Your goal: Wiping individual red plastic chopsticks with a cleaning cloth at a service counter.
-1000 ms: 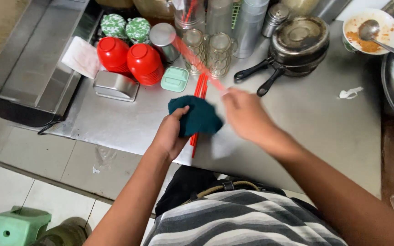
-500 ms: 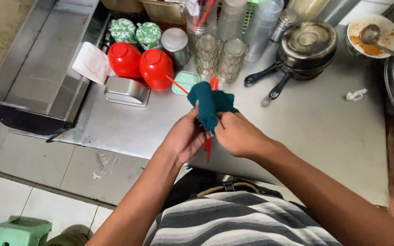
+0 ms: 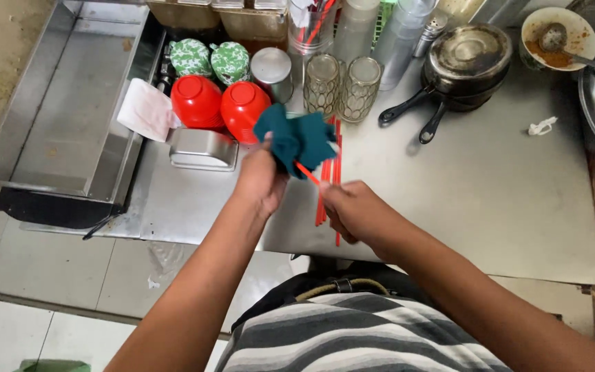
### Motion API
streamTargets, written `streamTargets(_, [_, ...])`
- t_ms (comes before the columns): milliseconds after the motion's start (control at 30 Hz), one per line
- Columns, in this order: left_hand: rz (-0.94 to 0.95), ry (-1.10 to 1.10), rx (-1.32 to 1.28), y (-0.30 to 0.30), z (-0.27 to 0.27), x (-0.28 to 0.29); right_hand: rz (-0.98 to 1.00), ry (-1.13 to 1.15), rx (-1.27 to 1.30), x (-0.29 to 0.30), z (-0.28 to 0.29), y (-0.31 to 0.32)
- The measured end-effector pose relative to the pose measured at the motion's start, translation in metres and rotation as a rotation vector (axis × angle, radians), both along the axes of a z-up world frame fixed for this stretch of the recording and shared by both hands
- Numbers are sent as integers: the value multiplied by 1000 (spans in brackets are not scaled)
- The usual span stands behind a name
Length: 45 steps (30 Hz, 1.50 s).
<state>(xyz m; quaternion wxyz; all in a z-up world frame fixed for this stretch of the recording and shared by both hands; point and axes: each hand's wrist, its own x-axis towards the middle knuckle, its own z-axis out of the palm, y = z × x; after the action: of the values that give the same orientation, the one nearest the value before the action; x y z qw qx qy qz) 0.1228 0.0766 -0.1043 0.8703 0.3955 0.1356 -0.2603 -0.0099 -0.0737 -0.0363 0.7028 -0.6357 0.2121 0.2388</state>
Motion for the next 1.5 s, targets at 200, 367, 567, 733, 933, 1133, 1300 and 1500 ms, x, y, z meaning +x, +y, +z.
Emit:
streamTargets(200, [-199, -42, 457, 5, -25, -21, -86, 26, 103, 10, 4, 5])
streamTargets(367, [-58, 34, 241, 12, 11, 1, -32, 58, 344, 4, 6, 11])
streamTargets(567, [-53, 14, 85, 34, 9, -6, 75, -224, -289, 16, -8, 16])
streamTargets(733, [1, 172, 23, 49, 28, -10, 171, -706, -784, 14, 32, 54])
streamTargets(933, [-29, -390, -557, 103, -54, 18, 334, -553, -754, 18, 30, 55])
streamTargets(1133, [314, 169, -128, 106, 10, -18, 159, -1037, -819, 34, 3, 69])
streamTargets(1300, [470, 30, -66, 112, 19, -21, 309, -571, -590, 37, -5, 64])
streamTargets(1500, [519, 40, -22, 116, -4, -38, 364, -228, -436, 39, -3, 76])
